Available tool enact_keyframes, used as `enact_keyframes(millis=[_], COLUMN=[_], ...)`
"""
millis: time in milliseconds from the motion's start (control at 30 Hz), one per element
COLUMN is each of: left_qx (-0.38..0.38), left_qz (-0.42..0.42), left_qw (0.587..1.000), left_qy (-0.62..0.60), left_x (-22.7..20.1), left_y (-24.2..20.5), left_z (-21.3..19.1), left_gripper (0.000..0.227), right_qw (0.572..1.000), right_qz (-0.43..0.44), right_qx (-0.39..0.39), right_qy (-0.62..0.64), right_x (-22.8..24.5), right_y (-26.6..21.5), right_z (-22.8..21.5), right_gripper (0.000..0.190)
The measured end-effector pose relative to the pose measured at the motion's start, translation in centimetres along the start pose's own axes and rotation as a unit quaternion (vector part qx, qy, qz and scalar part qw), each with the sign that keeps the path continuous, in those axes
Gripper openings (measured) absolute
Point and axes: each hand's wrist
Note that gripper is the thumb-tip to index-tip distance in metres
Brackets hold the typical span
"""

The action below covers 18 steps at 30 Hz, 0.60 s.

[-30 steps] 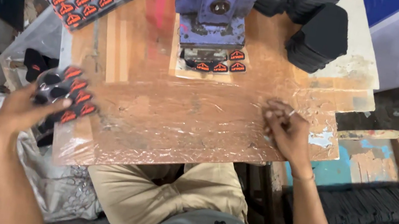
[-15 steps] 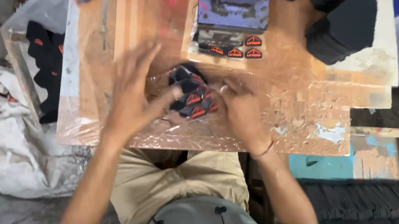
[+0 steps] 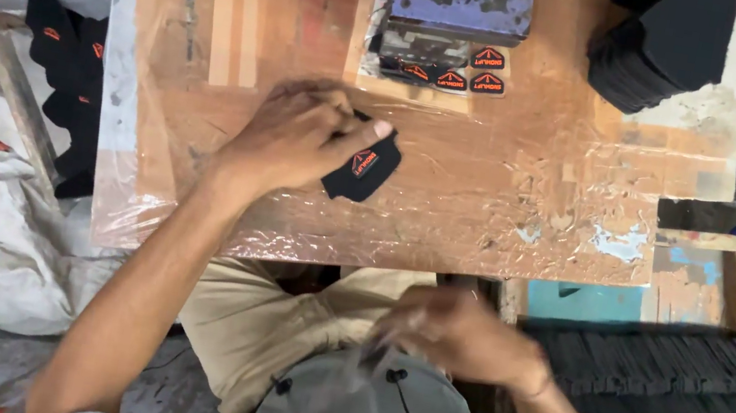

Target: The person repeatedly picks up black fabric items and places them under a heat press machine. They then place a sheet of orange and black labels onto the items and press down on the machine to apply the labels. The person removes the finished items and places them on a pile to the left.

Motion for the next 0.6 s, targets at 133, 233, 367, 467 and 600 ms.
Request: enact_keyframes(millis=[133, 233, 367, 467, 600], left_qx=[-0.149, -0.234, -0.312, -0.380, -0.405], left_qz=[0.106, 0.198, 0.106, -0.025, -0.132], left_qw=[0.983, 0.952, 0.944, 0.922, 0.891], left_qy=[0.024, 0.000, -0.011, -0.072, -0.159], left_x=[-1.6, -0.3, 8.6, 17.5, 21.4], left_y=[-0.8, -2.4, -6.3, -10.1, -10.7], left_z=[3.8, 5.9, 4.1, 0.7, -0.4], left_gripper=[0.038, 0.034, 0.028, 0.034, 0.049], right_qw=[0.956, 0.879, 0.847, 0.837, 0.826], right_qz=[0.108, 0.202, 0.170, 0.153, 0.160], right_qx=[-0.270, -0.426, -0.502, -0.520, -0.528], right_qy=[0.044, 0.075, -0.033, -0.077, -0.119], right_x=[-4.4, -9.6, -12.5, -12.2, -12.6], right_y=[-5.3, -7.6, -6.3, -5.0, -4.6], right_z=[-4.9, -6.9, -7.4, -7.5, -7.5], right_gripper=[0.012, 0.007, 0.024, 0.026, 0.025])
Point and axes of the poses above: each hand's wrist, its own y-axis towards the middle knuckle, its own z-axis out of the palm, x = y × z, and after that the axes turned 5 degrees about y, right-handed
